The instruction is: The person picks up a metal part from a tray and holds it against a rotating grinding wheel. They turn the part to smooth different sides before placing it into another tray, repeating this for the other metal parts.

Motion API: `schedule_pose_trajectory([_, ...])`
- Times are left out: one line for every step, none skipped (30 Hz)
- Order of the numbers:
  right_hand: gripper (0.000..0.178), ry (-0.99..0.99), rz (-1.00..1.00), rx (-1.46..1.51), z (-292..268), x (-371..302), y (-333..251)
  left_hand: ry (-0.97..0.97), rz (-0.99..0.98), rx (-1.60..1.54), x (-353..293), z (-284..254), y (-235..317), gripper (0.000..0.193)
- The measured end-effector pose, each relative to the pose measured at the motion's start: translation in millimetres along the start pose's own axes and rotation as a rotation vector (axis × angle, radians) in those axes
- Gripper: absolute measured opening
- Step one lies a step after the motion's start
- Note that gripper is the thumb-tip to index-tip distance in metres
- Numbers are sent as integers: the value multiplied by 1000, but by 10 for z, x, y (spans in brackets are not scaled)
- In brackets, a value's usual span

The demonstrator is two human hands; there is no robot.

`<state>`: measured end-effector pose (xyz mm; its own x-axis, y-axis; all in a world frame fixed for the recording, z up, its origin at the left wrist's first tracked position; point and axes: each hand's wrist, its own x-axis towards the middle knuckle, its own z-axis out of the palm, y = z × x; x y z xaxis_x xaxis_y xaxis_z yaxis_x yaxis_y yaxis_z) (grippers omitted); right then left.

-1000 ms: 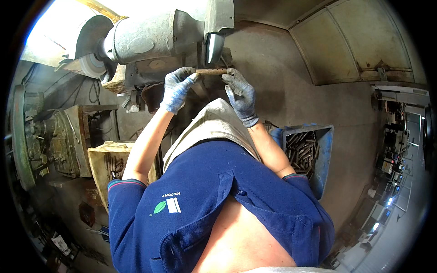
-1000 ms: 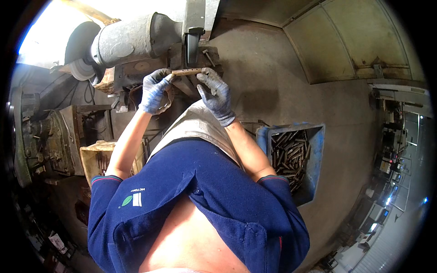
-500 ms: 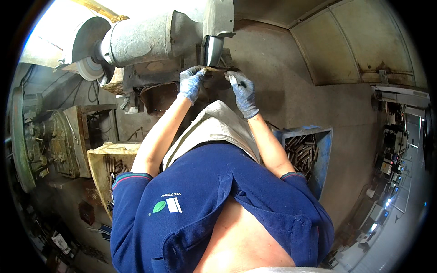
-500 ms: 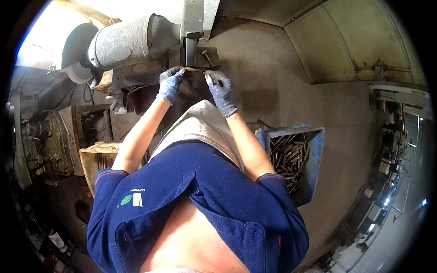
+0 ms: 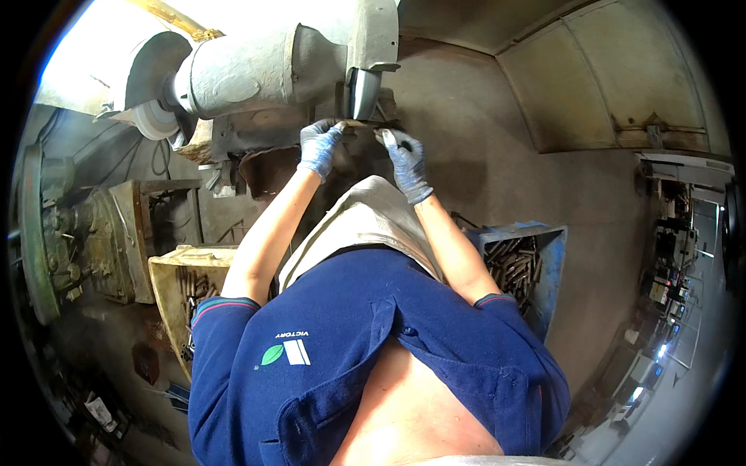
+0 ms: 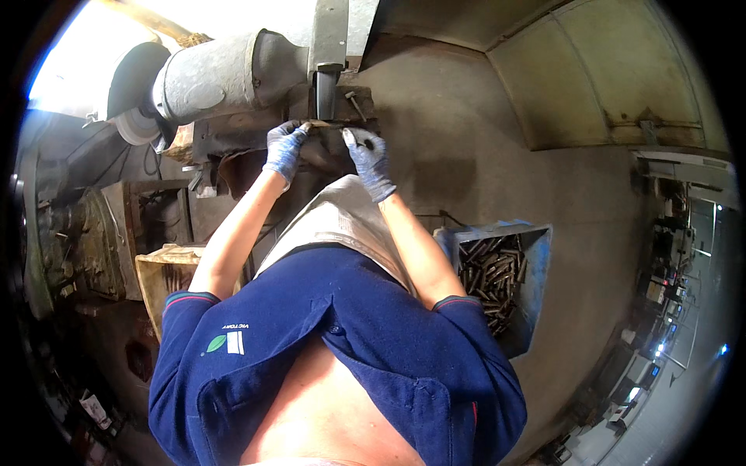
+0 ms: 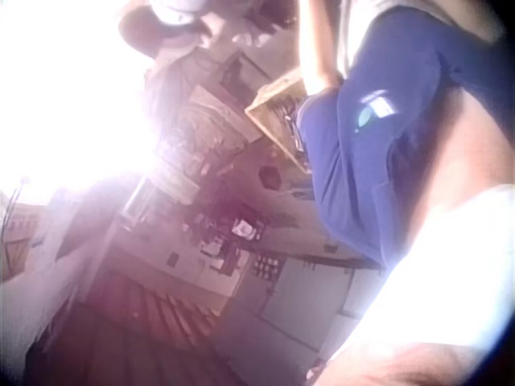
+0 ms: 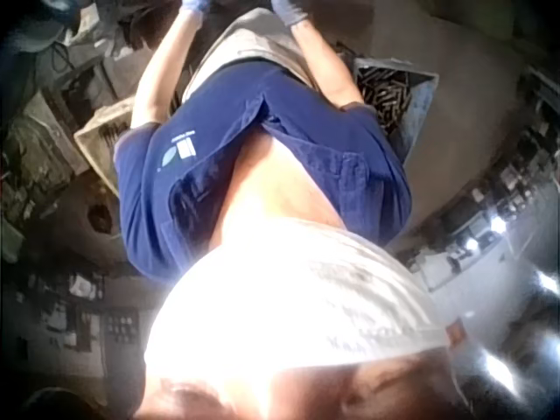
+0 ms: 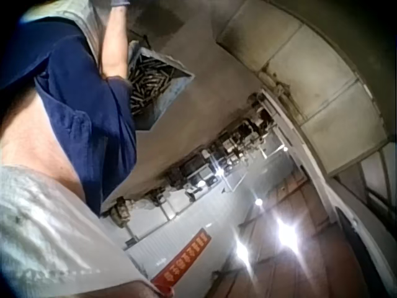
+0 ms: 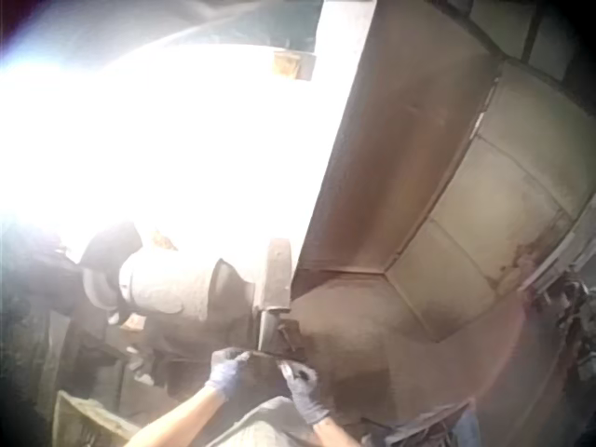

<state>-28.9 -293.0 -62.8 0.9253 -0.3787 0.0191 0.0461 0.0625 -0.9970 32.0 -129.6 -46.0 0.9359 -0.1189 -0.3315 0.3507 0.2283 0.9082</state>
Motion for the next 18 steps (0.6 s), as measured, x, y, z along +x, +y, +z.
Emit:
schedule_pose_trajectory([16,-41,24,8,-62,12,-19,-8,-2,24,-30,72,21,11])
schedule_pose_trajectory([18,-83,49,17,-129,26,-41,-9,-21,31,-12,99,-11,13])
schedule_pose_trajectory([20,-124,72,27,-173,36,-48,1,-25,41,7,107,-39,13])
schedule_pose_trajectory([21,-150,74,60,-181,43,-39,13,-29,51,24,101,-63,12])
schedule_pose_trajectory([21,-140,75,61,-177,48,-26,26,-32,59,41,85,-84,11])
schedule_pose_trajectory([21,-127,77,68,-131,43,-4,26,-48,34,55,59,-70,11])
schedule_pose_trajectory([21,-114,79,74,-71,37,1,26,-63,7,66,25,-54,10])
schedule_pose_trajectory([22,-95,97,112,-17,50,61,28,-78,-20,73,-14,-39,10])
schedule_pose_trajectory([23,-98,116,109,35,50,58,37,-57,24,74,-56,-18,11])
schedule_pose_trajectory([23,-101,135,105,81,49,52,47,-37,68,75,-101,5,12])
schedule_pose_trajectory([24,-105,155,101,126,49,44,57,-16,111,73,-150,29,13])
schedule_pose_trajectory([26,-116,160,101,171,52,43,62,-1,115,110,-222,-13,12])
schedule_pose_trajectory([24,-109,163,157,231,41,12,63,-8,79,146,-283,-54,12])
schedule_pose_trajectory([22,-102,166,213,292,22,-19,63,-15,43,184,-340,-92,11])
schedule_pose_trajectory([20,-89,168,269,327,4,-35,58,-24,8,186,-364,-78,11])
schedule_pose_trajectory([19,-93,174,287,355,-7,-55,46,-7,24,180,-399,-62,11])
schedule_pose_trajectory([18,-95,178,306,377,-17,-76,33,9,41,170,-435,-45,11])
schedule_pose_trajectory([17,-93,183,324,379,-35,-90,17,23,59,132,-439,-4,11])
